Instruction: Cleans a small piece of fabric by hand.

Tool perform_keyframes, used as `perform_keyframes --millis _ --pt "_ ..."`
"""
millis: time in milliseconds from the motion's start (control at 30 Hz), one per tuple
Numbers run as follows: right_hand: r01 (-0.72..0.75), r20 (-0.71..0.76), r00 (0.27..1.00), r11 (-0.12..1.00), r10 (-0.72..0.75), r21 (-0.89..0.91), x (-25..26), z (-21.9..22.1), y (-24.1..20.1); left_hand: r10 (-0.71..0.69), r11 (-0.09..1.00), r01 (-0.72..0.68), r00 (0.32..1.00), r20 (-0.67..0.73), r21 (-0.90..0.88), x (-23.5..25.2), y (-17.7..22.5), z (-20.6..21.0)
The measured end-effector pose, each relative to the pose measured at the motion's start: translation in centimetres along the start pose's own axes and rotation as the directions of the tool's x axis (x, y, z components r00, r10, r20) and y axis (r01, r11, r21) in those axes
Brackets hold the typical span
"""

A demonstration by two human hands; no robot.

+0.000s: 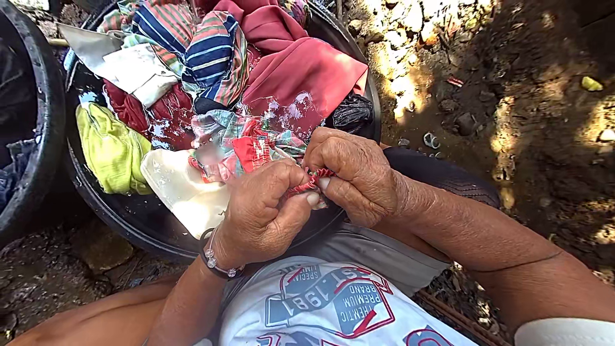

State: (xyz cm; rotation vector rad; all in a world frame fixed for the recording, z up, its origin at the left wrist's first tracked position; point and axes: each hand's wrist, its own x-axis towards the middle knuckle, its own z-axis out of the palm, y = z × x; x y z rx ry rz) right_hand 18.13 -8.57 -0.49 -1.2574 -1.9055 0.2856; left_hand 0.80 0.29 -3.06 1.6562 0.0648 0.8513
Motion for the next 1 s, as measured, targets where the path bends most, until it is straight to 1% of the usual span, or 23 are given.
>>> perform_keyframes --millis 267,467,567,700,800,867,1000 --pt "0.026 0.029 0.999 0.998 -0.028 0.057 0.1 -0.1 0.0 -0.01 1.0 0.009 1.0 -0.019 -0.009 -0.1 0.1 0.1" --pt "0.063 0.042 0.997 0.996 -0.066 0.066 0.1 -0.2 -0.1 -0.11 0.983 0.104 0.993 -0.031 -0.151 -0.4 -0.2 -0.2" --pt "0.076 0.059 0.995 0.995 -0.08 0.065 0.1 -0.2 -0.3 -0.135 0.975 0.129 0.991 -0.019 -0.18 -0.5 -0.4 -0.4" --pt "0.087 0.077 0.993 0.995 -0.091 0.049 -0.1 0.0 -0.8 -0.116 0.983 0.117 0.993 0.014 -0.144 -0.5 -0.7 -0.7" --pt "0.096 0.084 0.992 0.995 -0.096 0.004 -0.3 0.0 -1.0 -0.101 0.991 0.099 0.995 -0.013 -0.091 -0.7 -0.5 -0.6" --pt "0.125 0.062 0.991 0.991 -0.123 -0.038 -0.2 -0.1 -0.9 -0.081 0.996 0.079 0.996 -0.046 -0.043 -0.6 -0.2 -0.5" --pt "0.171 0.031 0.985 0.982 -0.169 -0.081 -0.3 -0.2 -1.0 0.031 0.996 -0.024 0.996 -0.089 0.084 -0.3 0.5 -0.3"
